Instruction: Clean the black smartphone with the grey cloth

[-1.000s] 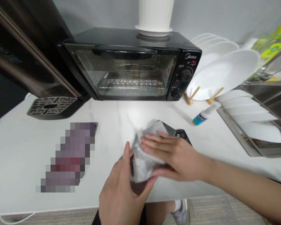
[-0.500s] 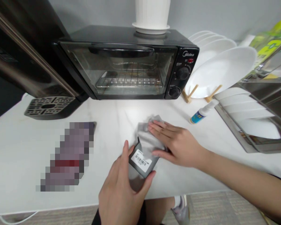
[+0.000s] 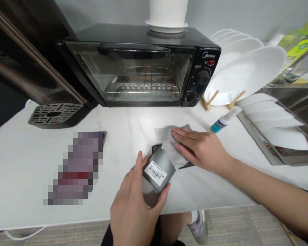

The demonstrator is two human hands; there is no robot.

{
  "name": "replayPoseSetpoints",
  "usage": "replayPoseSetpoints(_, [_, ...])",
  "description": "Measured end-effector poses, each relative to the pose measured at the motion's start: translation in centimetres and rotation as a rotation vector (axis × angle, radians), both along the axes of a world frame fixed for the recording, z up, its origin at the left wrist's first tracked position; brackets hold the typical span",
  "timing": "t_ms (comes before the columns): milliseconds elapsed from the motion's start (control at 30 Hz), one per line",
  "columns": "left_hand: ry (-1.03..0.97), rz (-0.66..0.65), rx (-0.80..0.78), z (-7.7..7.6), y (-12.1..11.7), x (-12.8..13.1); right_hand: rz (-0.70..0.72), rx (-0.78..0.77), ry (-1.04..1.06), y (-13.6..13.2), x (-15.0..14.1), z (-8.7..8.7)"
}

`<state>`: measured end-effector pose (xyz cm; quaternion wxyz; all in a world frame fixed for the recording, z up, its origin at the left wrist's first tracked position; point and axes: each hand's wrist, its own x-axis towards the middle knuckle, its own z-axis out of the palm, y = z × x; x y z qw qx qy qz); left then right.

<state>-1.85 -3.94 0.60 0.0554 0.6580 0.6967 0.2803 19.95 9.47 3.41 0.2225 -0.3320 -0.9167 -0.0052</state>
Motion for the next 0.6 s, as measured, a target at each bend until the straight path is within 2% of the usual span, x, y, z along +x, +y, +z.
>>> replayPoseSetpoints(67, [0.009, -0.002, -0.008, -0.1, 0.0, -0.2, 0.086, -0.036, -0.075, -1.2, -1.0, -0.3])
replayPoseSetpoints(200, [0.028, -0.007, -0.059, -0.3, 0.0, -0.5, 0.587, -0.137, -0.027, -3.6, -2.9, -0.6])
replayPoseSetpoints(267, [0.015, -0.02, -0.058, -0.2, 0.0, -0.5, 0.707, -0.126, 0.053, -3.5, -2.7, -0.5])
replayPoseSetpoints(333, [0.01, -0.02, -0.042, -0.2, 0.0, -0.4, 0.626, -0.072, 0.129, -2.5, -1.7, -0.1])
replayPoseSetpoints(500, [0.036, 0.0, 0.027, -0.3, 0.1, -0.1, 0.031, 0.069, 0.132, -0.6, 0.2, 0.7])
replayPoseSetpoints(600, [0.038, -0.005, 0.056, -0.5, 0.2, -0.1, -0.098, 0.096, 0.048, -1.3, -0.3, 0.6])
